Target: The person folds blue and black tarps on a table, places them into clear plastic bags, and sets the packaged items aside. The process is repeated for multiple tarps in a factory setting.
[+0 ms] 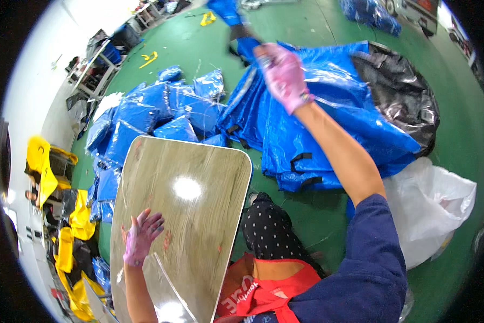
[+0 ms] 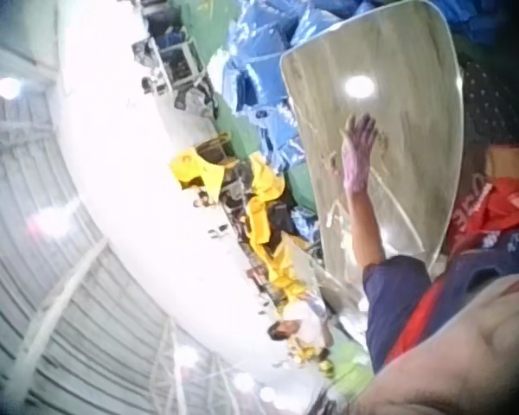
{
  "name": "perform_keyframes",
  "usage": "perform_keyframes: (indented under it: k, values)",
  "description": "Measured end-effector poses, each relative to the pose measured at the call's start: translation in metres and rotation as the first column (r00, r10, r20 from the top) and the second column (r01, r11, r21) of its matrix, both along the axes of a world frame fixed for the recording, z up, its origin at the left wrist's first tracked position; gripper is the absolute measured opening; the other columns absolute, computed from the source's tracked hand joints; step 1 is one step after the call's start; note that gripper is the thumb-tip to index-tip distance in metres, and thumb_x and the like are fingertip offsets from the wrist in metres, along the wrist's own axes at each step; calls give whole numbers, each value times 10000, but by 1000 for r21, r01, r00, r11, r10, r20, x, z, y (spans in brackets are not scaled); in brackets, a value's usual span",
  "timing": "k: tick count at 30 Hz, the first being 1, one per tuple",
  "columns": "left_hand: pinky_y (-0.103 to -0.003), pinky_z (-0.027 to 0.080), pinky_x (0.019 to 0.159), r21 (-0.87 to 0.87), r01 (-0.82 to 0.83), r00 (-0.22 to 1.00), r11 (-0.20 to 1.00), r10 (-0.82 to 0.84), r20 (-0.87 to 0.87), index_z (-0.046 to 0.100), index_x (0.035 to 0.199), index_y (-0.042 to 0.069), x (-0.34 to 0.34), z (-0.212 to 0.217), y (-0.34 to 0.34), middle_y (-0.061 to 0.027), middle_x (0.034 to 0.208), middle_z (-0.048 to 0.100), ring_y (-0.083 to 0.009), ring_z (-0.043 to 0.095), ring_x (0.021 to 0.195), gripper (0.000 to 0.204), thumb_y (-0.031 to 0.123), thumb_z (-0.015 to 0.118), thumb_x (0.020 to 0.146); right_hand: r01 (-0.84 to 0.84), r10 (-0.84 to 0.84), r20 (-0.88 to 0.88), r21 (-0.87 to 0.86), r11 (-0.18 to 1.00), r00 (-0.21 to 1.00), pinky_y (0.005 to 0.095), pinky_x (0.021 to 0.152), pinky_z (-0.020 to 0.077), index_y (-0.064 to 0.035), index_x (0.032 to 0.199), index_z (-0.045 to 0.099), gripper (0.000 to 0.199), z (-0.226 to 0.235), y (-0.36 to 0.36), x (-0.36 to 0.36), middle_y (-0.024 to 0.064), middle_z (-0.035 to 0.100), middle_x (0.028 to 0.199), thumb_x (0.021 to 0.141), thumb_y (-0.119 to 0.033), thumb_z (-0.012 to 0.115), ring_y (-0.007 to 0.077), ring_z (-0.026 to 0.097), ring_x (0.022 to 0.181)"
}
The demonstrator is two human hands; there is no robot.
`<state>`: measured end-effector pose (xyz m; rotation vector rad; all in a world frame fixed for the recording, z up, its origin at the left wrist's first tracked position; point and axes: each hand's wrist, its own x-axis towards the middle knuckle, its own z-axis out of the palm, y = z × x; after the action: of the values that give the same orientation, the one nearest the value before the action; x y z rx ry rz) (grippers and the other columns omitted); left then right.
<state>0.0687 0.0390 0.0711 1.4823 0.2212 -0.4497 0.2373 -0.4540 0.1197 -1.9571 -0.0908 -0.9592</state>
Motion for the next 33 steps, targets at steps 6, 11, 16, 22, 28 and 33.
perform_keyframes:
  k: [6,11,16,22,28,33]
  values:
    - [-525,367,1057,-387,51,988,921,9,151,271,1482,93,-41,99,50,-189,1454,395,-331,443,1280,882,726,318,870,-917,975,-221,-395,-56,36,352,851,529,-138,1392,404,502,24,202,-236,135,564,1237,911,-200,535,271,608,1081]
    - [-635,401,970,-122,59,904,991,-1,428,172,1526,222,-150,192,99,-200,1490,334,-411,463,1237,1078,906,275,699,-854,952,-227,-435,-287,-204,409,526,513,-149,1068,565,227,-51,294,-432,95,584,805,848,-193,527,292,619,637]
    - [-531,427,988,364,-37,996,931,64,-61,-62,1533,186,-271,163,79,-180,1553,197,-352,362,1332,1107,639,636,803,-938,935,-66,19,-347,-347,443,826,508,-137,1231,566,379,-101,355,-527,186,636,1090,893,-306,538,342,629,973]
    - [-303,326,1083,803,-114,949,585,303,-86,-34,1484,-69,-411,22,144,-260,1504,265,-296,342,1365,1203,261,818,702,-825,383,-842,121,-553,-380,475,926,454,-110,1248,580,463,-60,298,-501,184,595,1183,886,-399,580,359,569,1100]
    - [-486,223,1142,886,311,925,-343,325,-198,70,1495,-44,-413,86,123,-326,1519,139,-435,248,1398,997,244,677,759,-822,38,-849,-521,-229,527,658,1086,178,-158,1488,308,862,-68,138,-315,284,222,1517,848,-723,427,484,226,1388]
    - [-475,278,1095,956,-288,893,47,-346,286,481,1351,52,-286,34,82,-204,1384,472,-391,390,1314,720,465,680,796,-859,-29,-998,-28,-512,50,456,898,485,-121,1121,649,619,-4,269,-212,205,632,1146,911,-648,400,347,606,1070]
